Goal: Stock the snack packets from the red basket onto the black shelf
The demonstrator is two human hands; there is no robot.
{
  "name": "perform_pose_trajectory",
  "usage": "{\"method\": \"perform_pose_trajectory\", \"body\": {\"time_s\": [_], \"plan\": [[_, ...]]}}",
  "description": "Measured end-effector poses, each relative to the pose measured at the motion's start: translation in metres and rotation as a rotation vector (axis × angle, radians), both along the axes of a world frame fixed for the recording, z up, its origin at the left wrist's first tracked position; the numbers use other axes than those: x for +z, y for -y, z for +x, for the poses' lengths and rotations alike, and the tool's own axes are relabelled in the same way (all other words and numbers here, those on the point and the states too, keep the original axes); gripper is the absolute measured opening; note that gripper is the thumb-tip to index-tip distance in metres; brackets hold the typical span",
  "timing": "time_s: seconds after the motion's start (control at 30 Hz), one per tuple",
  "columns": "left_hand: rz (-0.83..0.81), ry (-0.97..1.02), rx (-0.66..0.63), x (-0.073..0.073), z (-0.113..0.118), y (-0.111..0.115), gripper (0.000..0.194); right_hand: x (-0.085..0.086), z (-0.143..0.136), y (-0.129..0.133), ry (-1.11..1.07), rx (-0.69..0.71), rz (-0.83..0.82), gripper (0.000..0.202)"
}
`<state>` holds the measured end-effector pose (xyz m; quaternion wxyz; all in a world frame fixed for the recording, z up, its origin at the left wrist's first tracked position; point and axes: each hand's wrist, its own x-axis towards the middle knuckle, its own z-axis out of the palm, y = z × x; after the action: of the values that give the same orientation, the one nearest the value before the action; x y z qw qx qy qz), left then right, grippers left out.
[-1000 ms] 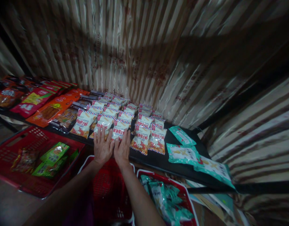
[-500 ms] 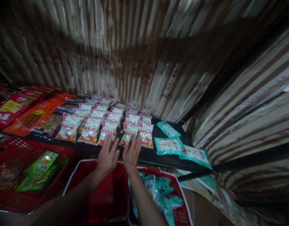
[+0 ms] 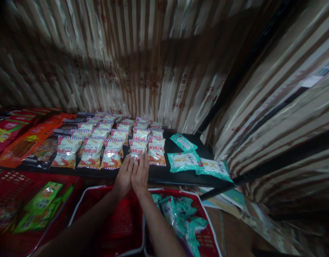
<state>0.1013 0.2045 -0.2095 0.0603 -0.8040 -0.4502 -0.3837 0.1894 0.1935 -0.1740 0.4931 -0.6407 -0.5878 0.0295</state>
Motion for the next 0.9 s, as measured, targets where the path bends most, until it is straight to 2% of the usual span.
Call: {"method": "perform_pose_trajectory", "body": {"time_s": [0.2,0.33,0.47,0.63,0.77,0.9], "plan": [[0.004,0.035,0.035,0.001,0.007,-0.002,0.053,-0.002,0.006,-0.001,0.017,0.059,0.0,0.047],[0.046,0.034,0.041,0.014,0.009,0.002,0.05,0.004,0.015,0.001,0.072,0.064,0.031,0.046],[0.09,0.023,0.051,0.03,0.015,0.01,0.048,0.012,0.035,0.0,0.147,0.001,0.078,0.045],[0.123,-0.077,-0.025,0.044,0.036,0.017,0.05,0.026,0.073,-0.022,0.106,-0.114,0.104,0.052],[0.096,-0.159,-0.125,0.047,0.061,0.012,0.049,0.042,0.105,-0.051,-0.014,-0.179,0.007,0.066],[0.06,-0.174,-0.139,0.045,0.077,0.007,0.052,0.054,0.127,-0.073,-0.158,-0.168,-0.24,0.071]]}}
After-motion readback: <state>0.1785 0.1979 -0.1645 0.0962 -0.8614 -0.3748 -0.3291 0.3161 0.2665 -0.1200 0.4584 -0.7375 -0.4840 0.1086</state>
